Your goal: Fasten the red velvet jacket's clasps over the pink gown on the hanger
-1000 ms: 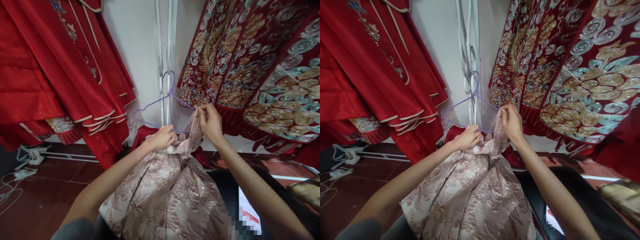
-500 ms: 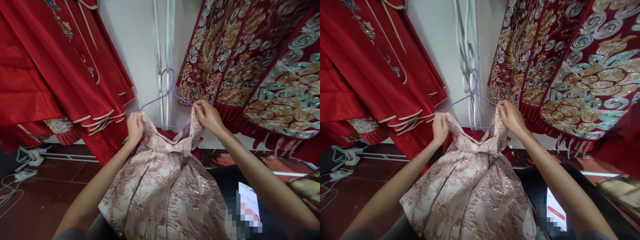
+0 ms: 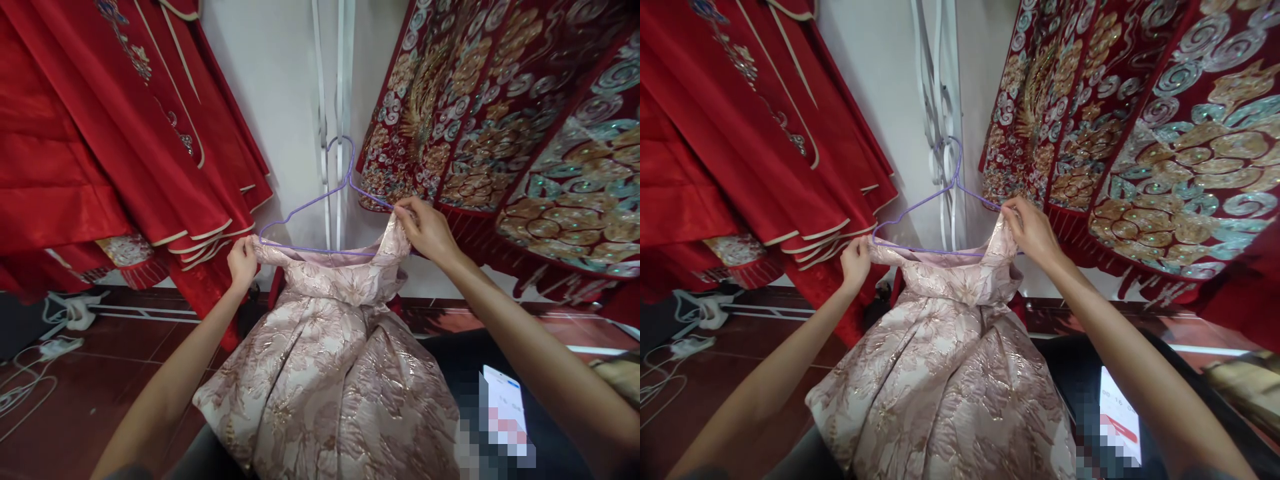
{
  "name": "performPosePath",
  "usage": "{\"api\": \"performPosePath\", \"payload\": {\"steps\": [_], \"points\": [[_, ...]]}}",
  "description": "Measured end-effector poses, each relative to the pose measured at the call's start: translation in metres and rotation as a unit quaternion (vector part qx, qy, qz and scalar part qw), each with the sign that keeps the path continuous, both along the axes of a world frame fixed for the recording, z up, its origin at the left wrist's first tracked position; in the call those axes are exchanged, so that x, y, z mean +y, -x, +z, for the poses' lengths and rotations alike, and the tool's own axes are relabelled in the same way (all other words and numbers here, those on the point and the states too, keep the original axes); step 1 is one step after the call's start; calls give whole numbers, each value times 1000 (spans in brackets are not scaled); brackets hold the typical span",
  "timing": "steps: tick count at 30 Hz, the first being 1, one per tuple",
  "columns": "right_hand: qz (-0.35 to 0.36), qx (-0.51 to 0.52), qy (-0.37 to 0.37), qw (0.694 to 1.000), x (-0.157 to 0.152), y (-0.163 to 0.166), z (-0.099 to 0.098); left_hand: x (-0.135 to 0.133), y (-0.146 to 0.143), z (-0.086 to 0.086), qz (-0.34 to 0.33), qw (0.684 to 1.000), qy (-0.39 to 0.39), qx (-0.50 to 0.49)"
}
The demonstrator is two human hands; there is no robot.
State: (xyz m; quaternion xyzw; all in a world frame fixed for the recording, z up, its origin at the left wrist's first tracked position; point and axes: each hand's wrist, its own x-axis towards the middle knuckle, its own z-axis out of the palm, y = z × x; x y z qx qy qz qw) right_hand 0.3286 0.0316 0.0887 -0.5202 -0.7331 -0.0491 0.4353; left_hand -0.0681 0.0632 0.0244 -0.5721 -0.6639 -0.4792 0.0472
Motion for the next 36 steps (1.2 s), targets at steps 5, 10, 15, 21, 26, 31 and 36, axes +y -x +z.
{"api": "performPosePath", "payload": {"steps": [5, 10, 15, 21, 26, 31, 36], "points": [[32, 24, -61, 997, 8, -4, -6, -2, -3, -8, -18, 996, -87, -30], [33, 27, -61, 997, 7, -3, -4, -7, -3, -11, -13, 995, -99, -30], [40, 26, -50, 998, 4, -4, -1, -5, -11, 9, -44, 990, -132, -11], [37, 28, -45, 998, 5, -5, -2, -1, -25, 21, -94, 984, -147, -43], [39, 23, -43, 998, 5, -5, -1, -9, -9, -2, -60, 987, -120, -89], [36, 19, -35, 999, 5, -5, -1, -17, 6, -12, -72, 990, -95, -80], [37, 19, -33, 999, 6, -7, -2, -19, 4, -4, -90, 987, -118, -59]]}}
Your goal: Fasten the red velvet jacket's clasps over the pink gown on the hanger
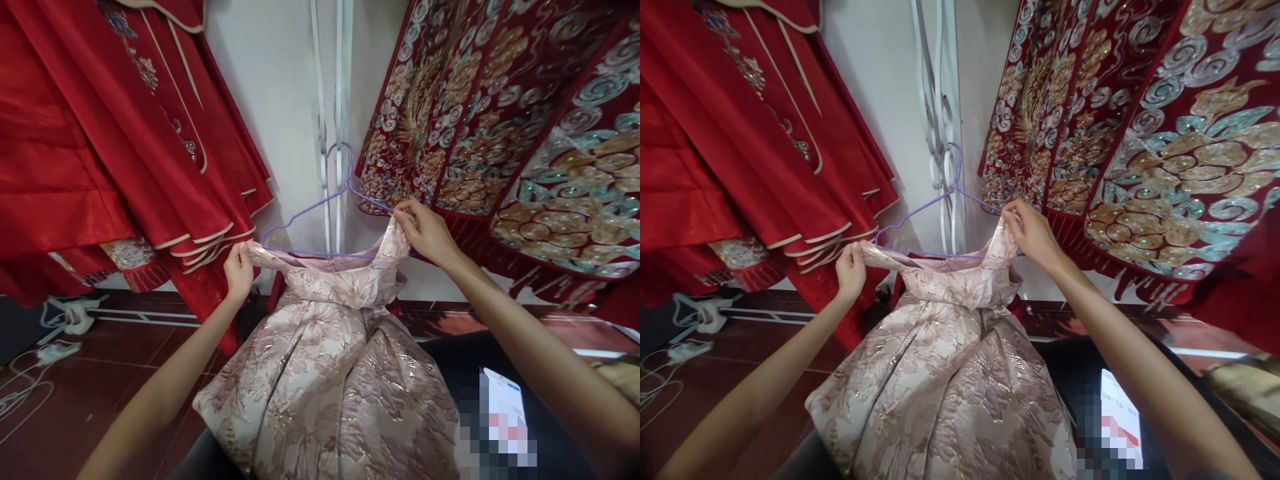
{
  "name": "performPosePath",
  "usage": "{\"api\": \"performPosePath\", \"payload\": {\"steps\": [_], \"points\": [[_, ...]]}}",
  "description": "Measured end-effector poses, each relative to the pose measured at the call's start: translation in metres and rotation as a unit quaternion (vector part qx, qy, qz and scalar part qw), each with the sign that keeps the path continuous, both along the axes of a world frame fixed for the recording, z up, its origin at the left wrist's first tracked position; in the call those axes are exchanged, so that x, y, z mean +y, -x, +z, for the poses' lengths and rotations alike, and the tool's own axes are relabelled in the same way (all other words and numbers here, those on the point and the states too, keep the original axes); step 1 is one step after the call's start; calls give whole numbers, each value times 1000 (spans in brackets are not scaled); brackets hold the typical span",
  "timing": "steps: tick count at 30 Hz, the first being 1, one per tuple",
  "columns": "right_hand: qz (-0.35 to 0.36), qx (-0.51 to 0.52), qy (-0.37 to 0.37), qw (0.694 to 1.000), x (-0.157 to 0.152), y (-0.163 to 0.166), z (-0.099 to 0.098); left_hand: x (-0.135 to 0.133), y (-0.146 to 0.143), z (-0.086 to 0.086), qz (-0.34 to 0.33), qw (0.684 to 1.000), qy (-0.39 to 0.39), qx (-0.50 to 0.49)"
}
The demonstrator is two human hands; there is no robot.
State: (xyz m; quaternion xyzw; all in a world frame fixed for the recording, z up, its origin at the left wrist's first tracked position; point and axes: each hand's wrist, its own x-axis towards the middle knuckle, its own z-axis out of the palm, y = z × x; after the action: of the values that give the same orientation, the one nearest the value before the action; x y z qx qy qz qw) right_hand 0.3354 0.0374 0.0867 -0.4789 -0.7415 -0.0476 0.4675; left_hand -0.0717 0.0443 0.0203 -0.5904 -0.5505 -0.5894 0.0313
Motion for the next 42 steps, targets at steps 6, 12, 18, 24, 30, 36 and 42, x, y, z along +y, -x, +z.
{"api": "performPosePath", "payload": {"steps": [6, 12, 18, 24, 30, 36, 42], "points": [[0, -1, -1, 1000, 2, 0, -1, 10, -17, 30, -26, 997, -8, 66], [1, -11, -1, 1000, 3, 2, -3, 26, -66, 72, -133, 972, -24, 192], [5, -3, 14, 1000, 6, -7, 0, 42, -81, 86, -186, 948, 54, 251], [7, 2, 29, 1000, 7, -18, -1, 72, -18, 44, -91, 974, 164, 129], [14, 9, 37, 999, 7, -15, -1, 67, 11, -22, -150, 918, 296, 216], [3, 4, 25, 1000, 12, -16, -3, 99, 15, 1, -183, 930, 272, 166], [1, 17, 31, 999, 16, -17, -4, 123, 51, 44, -185, 950, 241, 70]]}}
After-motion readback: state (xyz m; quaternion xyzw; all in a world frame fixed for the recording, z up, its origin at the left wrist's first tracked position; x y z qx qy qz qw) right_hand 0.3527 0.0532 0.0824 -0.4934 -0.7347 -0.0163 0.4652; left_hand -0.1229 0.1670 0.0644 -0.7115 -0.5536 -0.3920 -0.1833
